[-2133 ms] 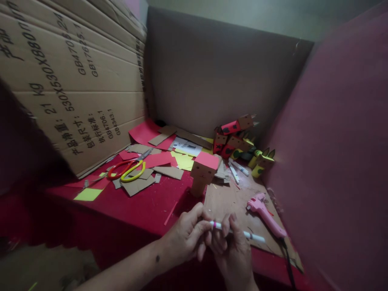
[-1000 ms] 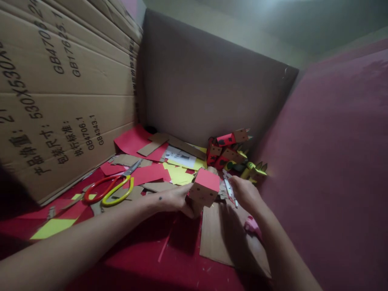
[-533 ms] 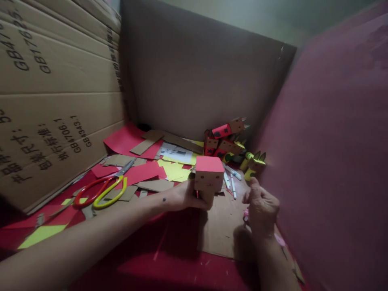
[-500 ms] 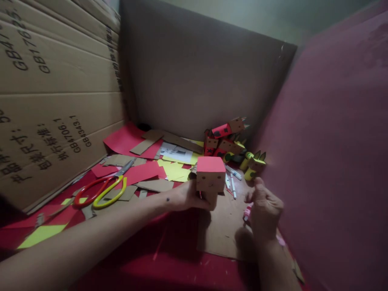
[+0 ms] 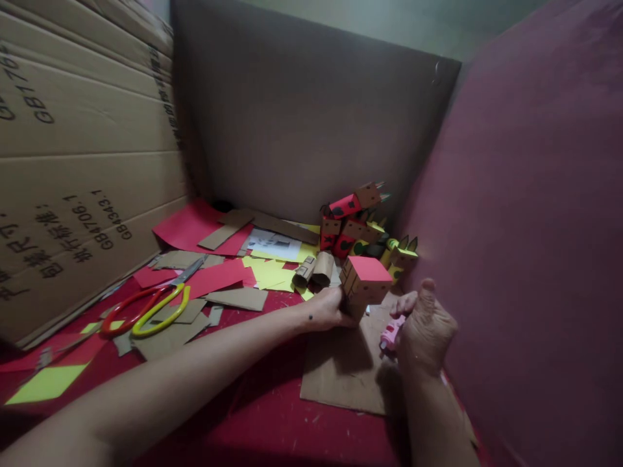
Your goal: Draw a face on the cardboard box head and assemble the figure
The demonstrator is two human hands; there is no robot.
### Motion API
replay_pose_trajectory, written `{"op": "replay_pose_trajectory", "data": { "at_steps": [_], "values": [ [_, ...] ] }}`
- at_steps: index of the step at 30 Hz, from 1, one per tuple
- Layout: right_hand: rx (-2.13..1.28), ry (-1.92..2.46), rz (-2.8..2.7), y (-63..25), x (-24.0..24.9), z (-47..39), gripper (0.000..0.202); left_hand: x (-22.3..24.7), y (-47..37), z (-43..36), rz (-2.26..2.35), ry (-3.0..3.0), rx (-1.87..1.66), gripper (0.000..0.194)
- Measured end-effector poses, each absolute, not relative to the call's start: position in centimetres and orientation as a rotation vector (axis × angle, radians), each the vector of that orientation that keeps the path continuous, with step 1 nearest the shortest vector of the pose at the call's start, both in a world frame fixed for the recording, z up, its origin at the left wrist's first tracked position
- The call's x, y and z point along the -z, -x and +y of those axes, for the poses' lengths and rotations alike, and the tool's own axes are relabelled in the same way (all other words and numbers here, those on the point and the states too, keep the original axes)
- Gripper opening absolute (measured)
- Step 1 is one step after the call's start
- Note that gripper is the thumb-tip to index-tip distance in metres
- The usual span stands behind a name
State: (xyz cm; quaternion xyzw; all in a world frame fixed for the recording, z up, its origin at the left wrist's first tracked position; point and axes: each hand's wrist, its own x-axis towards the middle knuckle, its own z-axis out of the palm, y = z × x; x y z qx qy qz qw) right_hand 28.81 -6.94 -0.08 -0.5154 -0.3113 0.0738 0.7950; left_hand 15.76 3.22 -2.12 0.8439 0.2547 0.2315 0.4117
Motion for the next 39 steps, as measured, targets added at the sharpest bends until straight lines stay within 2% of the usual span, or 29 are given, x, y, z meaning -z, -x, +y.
{"op": "replay_pose_trajectory", "data": {
  "at_steps": [5, 10, 13, 18, 25, 28, 31, 39],
  "values": [
    [-0.234, 1.293, -0.643, -29.4, 0.2, -6.1, 0.057, 2.3, -16.3, 3.9, 0.639, -2.128, -0.596, 0.062],
    [-0.301, 1.288, -0.65, -29.5, 0.5, -5.6, 0.057, 2.1, -16.1, 3.8, 0.67, -2.127, -0.611, 0.058],
    [-0.309, 1.267, -0.617, -29.4, 0.5, -5.6, 0.057, 1.9, -15.6, 3.4, 0.728, -2.131, -0.622, 0.049],
    [-0.291, 1.236, -0.56, -29.2, 0.1, -5.8, 0.056, 1.2, -13.2, 2.1, 0.844, -2.124, -0.657, 0.02],
    [-0.204, 1.197, -0.553, -29.1, -0.4, -7.4, 0.048, 1.2, -10.9, -0.8, 0.804, -1.998, -0.66, 0.013],
    [0.08, 1.21, -0.792, -27.9, -0.1, -8.5, 0.045, 1.1, -11.2, -2.3, 0.71, -1.881, -0.589, 0.019],
    [0.219, 1.095, -1.157, -26.0, 0.4, -9.1, 0.038, 0.4, -11.4, -3.7, 0.53, -1.555, -0.471, 0.028],
    [0.24, 0.98, -1.978, -22.2, 1.1, -9.0, 0.018, 1.0, -9.4, -4.2, 0.509, -1.271, -0.413, 0.006]
  ]
}}
